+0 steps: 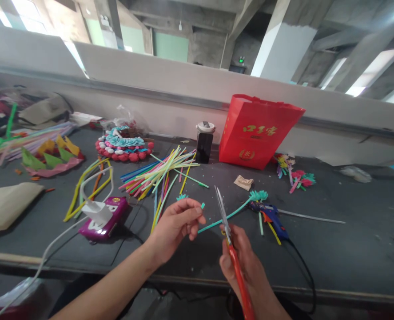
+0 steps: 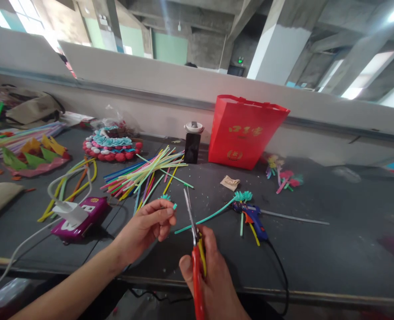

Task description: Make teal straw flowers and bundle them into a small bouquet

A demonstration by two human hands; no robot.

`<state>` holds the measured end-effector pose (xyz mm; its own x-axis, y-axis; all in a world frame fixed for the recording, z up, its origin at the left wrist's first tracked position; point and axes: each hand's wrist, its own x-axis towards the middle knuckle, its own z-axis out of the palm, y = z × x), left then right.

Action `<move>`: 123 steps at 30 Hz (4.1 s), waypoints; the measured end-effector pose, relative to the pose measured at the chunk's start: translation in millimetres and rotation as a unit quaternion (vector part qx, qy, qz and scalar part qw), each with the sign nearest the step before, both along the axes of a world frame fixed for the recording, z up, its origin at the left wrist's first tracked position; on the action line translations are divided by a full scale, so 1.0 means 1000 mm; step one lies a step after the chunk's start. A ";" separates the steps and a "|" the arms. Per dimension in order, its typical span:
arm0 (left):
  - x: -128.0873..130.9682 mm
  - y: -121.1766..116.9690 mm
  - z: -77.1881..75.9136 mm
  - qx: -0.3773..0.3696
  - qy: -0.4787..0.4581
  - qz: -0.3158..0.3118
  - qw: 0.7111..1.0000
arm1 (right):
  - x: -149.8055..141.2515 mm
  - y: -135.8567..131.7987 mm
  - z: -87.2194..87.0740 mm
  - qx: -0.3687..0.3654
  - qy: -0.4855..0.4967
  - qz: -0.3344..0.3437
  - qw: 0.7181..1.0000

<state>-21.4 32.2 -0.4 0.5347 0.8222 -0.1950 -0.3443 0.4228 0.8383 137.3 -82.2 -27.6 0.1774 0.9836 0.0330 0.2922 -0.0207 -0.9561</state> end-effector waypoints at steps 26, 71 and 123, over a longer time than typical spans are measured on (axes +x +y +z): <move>0.002 -0.010 0.000 -0.016 -0.113 0.019 0.993 | -0.006 0.030 -0.006 0.230 -0.324 -0.026 0.917; 0.007 -0.012 -0.001 -0.034 -0.101 0.002 0.994 | -0.002 0.038 -0.002 0.119 0.025 -0.090 0.989; 0.008 -0.019 0.003 0.039 -0.058 0.063 0.996 | -0.007 0.033 -0.014 0.231 -0.284 -0.041 0.930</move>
<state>-13.5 13.6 2.3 0.4417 0.8944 -0.0703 -0.4875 0.3050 0.8181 130.3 -49.4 -41.6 0.0768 0.8250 0.5599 0.7678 0.3093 -0.5611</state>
